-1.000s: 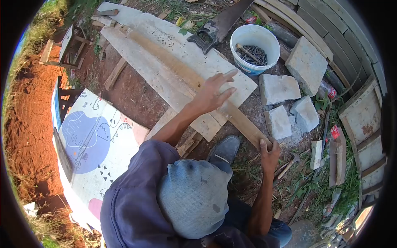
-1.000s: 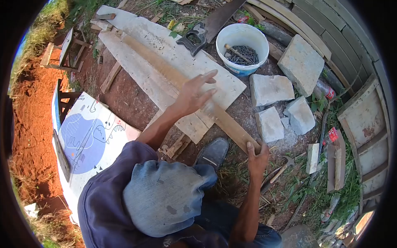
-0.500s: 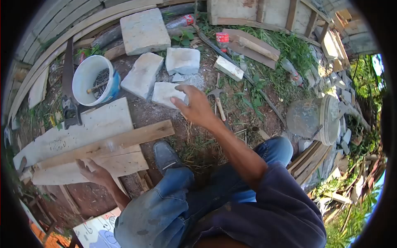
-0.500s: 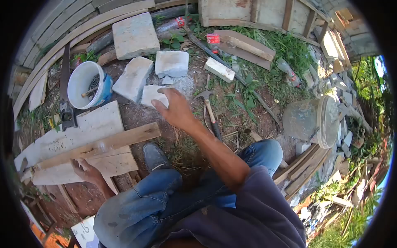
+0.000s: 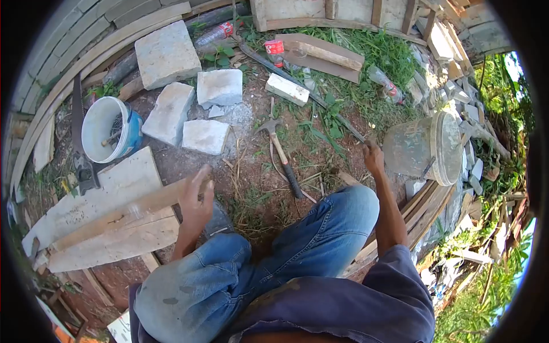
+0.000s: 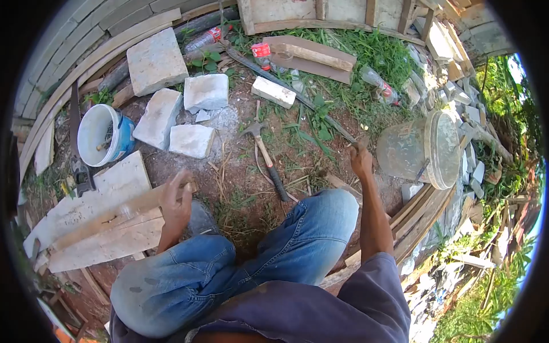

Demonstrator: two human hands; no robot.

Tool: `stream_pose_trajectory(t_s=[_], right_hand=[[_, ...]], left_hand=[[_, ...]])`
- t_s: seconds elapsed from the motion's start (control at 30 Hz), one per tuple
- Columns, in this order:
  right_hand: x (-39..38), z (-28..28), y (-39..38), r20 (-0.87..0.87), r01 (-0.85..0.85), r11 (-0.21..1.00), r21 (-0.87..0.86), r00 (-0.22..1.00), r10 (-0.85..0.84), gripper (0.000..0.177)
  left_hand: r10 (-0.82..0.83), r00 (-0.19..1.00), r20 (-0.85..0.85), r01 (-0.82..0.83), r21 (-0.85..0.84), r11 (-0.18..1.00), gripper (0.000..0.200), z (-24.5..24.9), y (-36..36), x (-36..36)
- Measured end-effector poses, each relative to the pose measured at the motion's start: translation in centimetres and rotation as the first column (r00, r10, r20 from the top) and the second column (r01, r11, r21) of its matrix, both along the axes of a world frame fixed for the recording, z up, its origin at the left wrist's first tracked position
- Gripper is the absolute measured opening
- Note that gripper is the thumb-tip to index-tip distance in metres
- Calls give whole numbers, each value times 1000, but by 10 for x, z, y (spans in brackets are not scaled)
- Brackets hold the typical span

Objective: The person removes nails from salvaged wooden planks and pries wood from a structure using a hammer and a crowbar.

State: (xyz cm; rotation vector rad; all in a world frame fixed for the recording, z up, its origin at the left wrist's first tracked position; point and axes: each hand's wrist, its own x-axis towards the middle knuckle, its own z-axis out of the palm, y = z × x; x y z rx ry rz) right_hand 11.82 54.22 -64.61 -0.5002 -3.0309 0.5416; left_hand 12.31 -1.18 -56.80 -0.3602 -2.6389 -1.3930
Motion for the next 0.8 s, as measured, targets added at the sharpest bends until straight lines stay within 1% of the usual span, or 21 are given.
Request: stream_pose_trajectory(t_s=[0.03,0.07,0.1,0.13,0.17,0.2,0.23,0.27,0.3,0.37,0.4,0.47,0.5,0.53,0.6,0.63,0.7,0.77,0.8], right_hand=[[-1,-29,-2,-1,-26,1000,-6,1000,26,28],[-8,-59,8,-99,-123,991,52,987,127,29],[-21,-93,17,-199,-232,969,90,949,246,30],[-34,-125,31,-222,-240,958,159,937,271,32],[-55,-112,22,-42,-248,958,143,966,256,35],[-81,-148,56,120,-341,919,198,939,322,38],[-99,-163,53,-47,-190,968,161,979,200,40],[-116,-188,77,38,-290,913,286,956,292,47],[-129,-145,38,216,-152,988,40,966,140,53],[-144,-148,35,312,-154,977,147,945,102,57],[-149,-156,38,328,-170,974,148,938,114,57],[-150,-164,58,367,-185,979,79,919,144,60],[-145,-155,50,254,-153,977,-150,949,188,62],[-149,-155,52,266,-147,982,-122,948,175,62],[-150,-149,57,439,-345,935,81,855,277,58],[-142,-139,61,443,-338,936,99,857,263,58],[-135,-130,52,362,-496,866,62,820,444,51],[-116,-145,82,175,-627,761,168,779,603,41],[-110,-136,76,71,-754,608,248,640,765,36]], left_hand=[[-125,991,46,125,2,992,37,0,11,1],[-230,969,94,230,11,973,37,-1,23,3],[-292,929,228,290,42,956,37,-8,30,9],[-338,885,320,354,9,935,38,-7,37,16],[-380,862,335,397,21,918,39,-17,42,24],[-466,740,485,489,87,868,41,-13,43,23],[-469,751,465,463,137,876,39,-19,46,29],[-494,759,425,457,194,868,37,-27,44,33],[-428,778,459,394,174,902,37,-27,40,37],[-314,862,398,328,33,944,41,-26,36,32],[-303,860,411,314,42,948,41,-25,32,32],[-165,885,435,137,95,986,42,-24,25,32],[-119,893,433,81,106,991,43,-24,23,34],[-137,889,436,86,136,987,43,-23,21,35],[-124,899,420,113,52,992,43,-22,19,36],[-119,895,430,142,-22,990,42,-18,18,38],[-123,910,396,143,-22,989,40,-16,15,34],[-87,919,385,119,-60,991,39,-14,4,42],[-33,946,321,52,-50,997,37,-20,1,40]])
